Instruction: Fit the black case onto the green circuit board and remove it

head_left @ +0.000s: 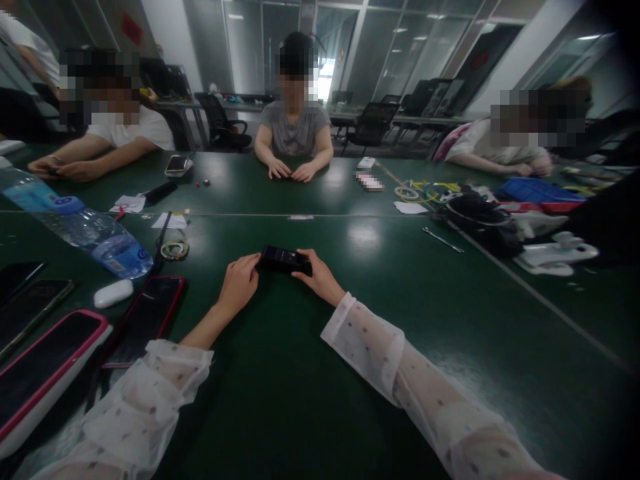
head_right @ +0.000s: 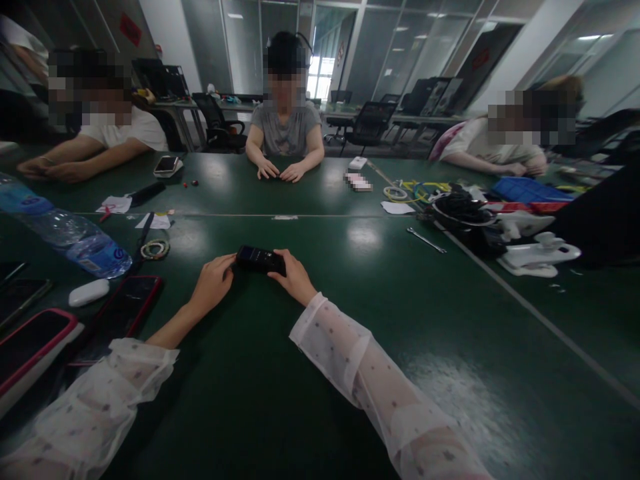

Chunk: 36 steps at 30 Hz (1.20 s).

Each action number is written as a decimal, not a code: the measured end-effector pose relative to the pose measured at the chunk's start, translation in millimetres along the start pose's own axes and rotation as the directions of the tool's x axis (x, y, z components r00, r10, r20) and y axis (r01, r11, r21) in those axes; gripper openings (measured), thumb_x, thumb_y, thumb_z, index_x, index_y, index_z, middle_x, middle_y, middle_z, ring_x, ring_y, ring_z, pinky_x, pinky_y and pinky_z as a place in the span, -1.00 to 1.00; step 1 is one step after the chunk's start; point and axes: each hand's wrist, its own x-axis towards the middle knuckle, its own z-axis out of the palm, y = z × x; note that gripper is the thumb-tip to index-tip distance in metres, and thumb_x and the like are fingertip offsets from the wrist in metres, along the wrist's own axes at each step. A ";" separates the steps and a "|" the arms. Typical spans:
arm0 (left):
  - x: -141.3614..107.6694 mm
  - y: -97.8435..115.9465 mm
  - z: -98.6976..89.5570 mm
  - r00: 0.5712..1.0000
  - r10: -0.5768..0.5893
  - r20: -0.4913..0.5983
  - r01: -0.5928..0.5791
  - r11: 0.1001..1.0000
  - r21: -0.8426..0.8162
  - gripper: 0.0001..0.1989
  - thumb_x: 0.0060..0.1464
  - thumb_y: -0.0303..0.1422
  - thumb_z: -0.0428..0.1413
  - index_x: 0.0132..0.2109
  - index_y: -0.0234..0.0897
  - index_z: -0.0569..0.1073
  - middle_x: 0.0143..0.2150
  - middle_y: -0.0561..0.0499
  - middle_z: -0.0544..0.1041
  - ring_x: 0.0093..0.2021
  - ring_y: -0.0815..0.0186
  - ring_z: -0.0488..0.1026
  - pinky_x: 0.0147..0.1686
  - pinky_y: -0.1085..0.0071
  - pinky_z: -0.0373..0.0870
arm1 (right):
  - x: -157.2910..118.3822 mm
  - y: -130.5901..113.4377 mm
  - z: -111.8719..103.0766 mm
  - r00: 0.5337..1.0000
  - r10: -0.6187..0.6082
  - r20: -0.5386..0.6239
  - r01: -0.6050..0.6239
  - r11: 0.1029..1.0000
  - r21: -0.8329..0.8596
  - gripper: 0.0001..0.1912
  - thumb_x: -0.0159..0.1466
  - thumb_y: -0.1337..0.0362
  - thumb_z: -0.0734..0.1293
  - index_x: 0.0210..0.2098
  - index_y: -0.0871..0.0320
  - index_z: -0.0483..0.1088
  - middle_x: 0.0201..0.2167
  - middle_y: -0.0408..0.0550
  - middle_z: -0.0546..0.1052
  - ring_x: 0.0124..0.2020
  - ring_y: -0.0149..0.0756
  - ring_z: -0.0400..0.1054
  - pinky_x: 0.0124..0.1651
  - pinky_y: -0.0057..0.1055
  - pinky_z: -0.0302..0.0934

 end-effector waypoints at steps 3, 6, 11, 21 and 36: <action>-0.3 1.0 -0.3 1.000 -0.002 -0.009 0.002 1.000 0.004 -0.58 0.22 -0.55 -0.06 0.17 -0.27 0.41 0.20 -0.11 0.46 0.20 0.16 0.38 0.16 0.09 0.32 | 0.2 1.8 0.7 1.000 0.003 -0.006 -0.003 1.000 0.012 -0.41 0.22 0.22 0.43 0.17 0.01 0.15 0.14 0.09 0.42 0.15 -0.03 0.38 0.18 0.07 0.27; -0.7 1.6 -0.3 1.000 0.005 -0.017 -0.005 1.000 0.002 -0.59 0.23 -0.53 -0.06 0.18 -0.28 0.40 0.20 -0.11 0.46 0.20 0.17 0.38 0.16 0.11 0.33 | 0.1 1.1 0.0 1.000 0.012 0.003 -0.012 1.000 0.019 -0.40 0.22 0.23 0.43 0.18 0.01 0.15 0.14 0.09 0.42 0.15 -0.03 0.38 0.19 0.08 0.26; -1.1 2.7 -0.8 1.000 0.011 -0.010 -0.011 1.000 0.000 -0.60 0.25 -0.51 -0.06 0.20 -0.28 0.39 0.21 -0.11 0.44 0.21 0.16 0.37 0.15 0.10 0.34 | -0.3 -0.4 -0.7 1.000 0.023 0.011 -0.023 0.999 0.029 -0.39 0.26 0.24 0.39 0.23 0.00 0.11 0.18 0.10 0.38 0.19 -0.02 0.34 0.21 0.12 0.24; -1.3 1.4 -0.5 0.999 -0.037 -0.006 0.037 0.998 0.043 -0.58 0.24 -0.48 -0.04 0.23 -0.27 0.36 0.22 -0.12 0.43 0.20 0.12 0.37 0.12 0.08 0.37 | 0.4 6.7 -0.3 1.000 0.016 0.000 -0.016 0.999 0.034 -0.36 0.29 0.29 0.35 0.30 -0.02 0.06 0.22 0.06 0.32 0.26 -0.06 0.25 0.28 0.10 0.18; -0.6 -6.4 4.6 0.998 -0.044 0.040 0.044 0.999 0.016 -0.67 0.24 -0.48 -0.03 0.06 -0.25 0.51 0.19 -0.11 0.47 0.17 0.10 0.40 0.10 0.02 0.40 | 1.1 2.8 -0.3 1.000 -0.012 -0.028 0.013 1.000 0.021 -0.37 0.28 0.32 0.35 0.29 0.01 0.10 0.20 0.06 0.35 0.25 -0.08 0.26 0.32 0.02 0.13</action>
